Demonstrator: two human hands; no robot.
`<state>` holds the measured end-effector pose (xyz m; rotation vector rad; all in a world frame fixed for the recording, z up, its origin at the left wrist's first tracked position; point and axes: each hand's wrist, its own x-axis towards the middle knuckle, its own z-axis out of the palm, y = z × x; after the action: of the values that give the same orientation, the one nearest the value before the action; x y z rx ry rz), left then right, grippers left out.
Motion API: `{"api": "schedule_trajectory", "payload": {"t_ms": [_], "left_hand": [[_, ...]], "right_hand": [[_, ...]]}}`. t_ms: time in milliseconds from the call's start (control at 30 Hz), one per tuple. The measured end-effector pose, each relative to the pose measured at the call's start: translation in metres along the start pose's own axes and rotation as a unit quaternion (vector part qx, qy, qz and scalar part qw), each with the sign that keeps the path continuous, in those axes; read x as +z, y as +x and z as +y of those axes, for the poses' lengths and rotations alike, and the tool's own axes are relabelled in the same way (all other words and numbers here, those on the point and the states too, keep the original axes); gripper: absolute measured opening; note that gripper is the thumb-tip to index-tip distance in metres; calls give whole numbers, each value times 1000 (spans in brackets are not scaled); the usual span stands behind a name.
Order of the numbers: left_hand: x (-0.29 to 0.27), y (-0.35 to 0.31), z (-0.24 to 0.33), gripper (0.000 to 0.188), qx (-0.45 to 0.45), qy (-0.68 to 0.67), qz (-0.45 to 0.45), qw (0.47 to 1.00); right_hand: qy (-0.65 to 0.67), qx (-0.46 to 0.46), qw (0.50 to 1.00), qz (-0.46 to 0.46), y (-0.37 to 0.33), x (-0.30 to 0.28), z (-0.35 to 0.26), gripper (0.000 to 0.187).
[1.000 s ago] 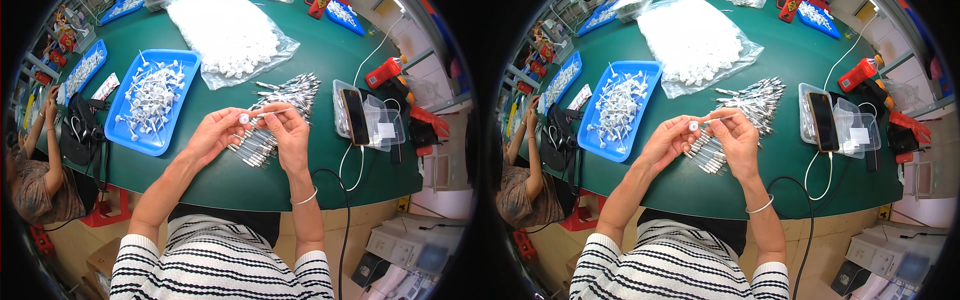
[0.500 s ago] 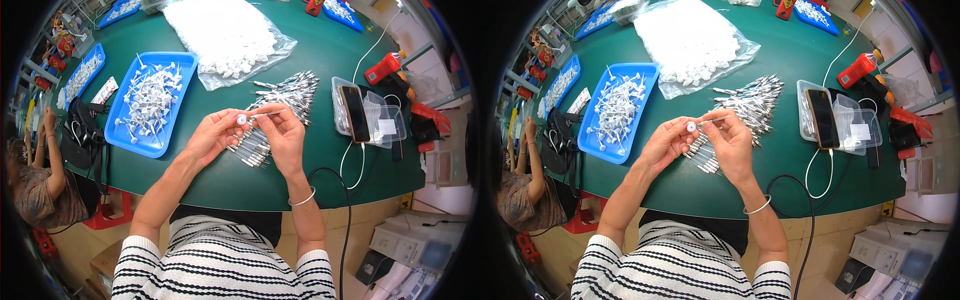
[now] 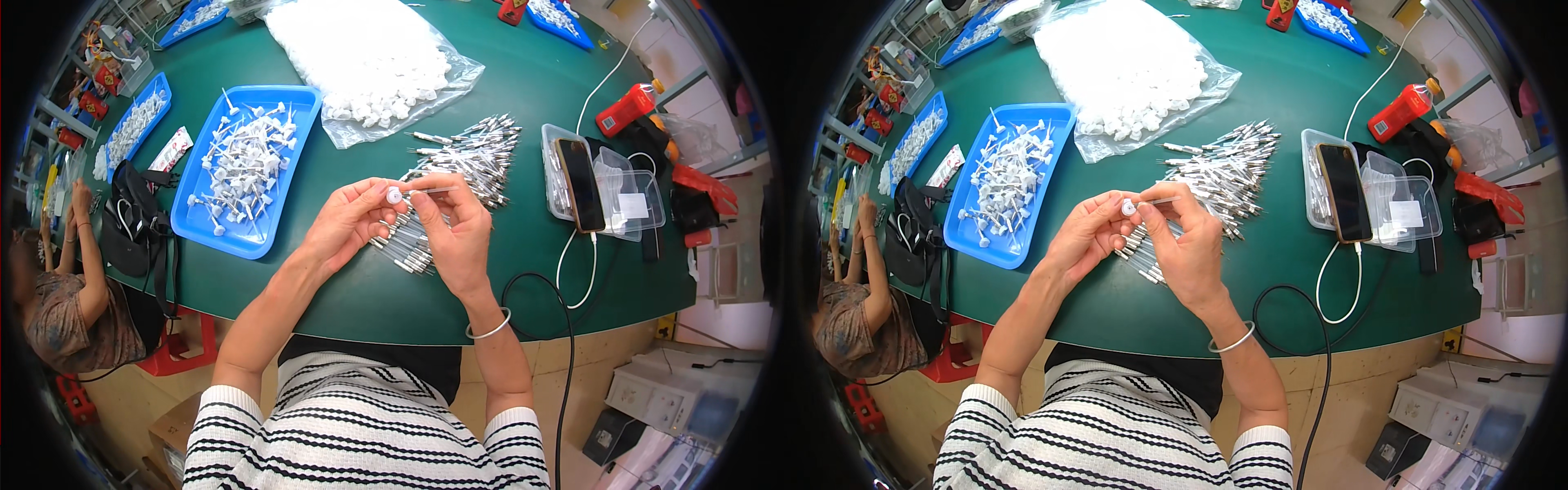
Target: The person repeatedly picks up small white plastic caps and silver metal rods from a green table. They insert the metal rods into the plastic caps by hand and place the assembled units into a blue tray. The process is repetitive and involves handling small parts one at a time.
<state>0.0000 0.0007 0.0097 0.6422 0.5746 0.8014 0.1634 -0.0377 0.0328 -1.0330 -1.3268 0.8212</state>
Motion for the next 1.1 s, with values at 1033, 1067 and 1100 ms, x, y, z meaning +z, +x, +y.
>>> {"api": "schedule_trajectory", "payload": {"t_ms": [1033,1067,1100], "left_hand": [[-2,0,-2,30,6,21,-4,1000],[-3,0,-3,30,7,23,-4,1000],[-3,1,-3,29,7,25,-5,1000]], "right_hand": [[-97,-81,992,-10,0,0,1,8],[-96,-81,992,-11,-1,0,0,8],[-96,-81,992,-12,-1,0,0,8]]}}
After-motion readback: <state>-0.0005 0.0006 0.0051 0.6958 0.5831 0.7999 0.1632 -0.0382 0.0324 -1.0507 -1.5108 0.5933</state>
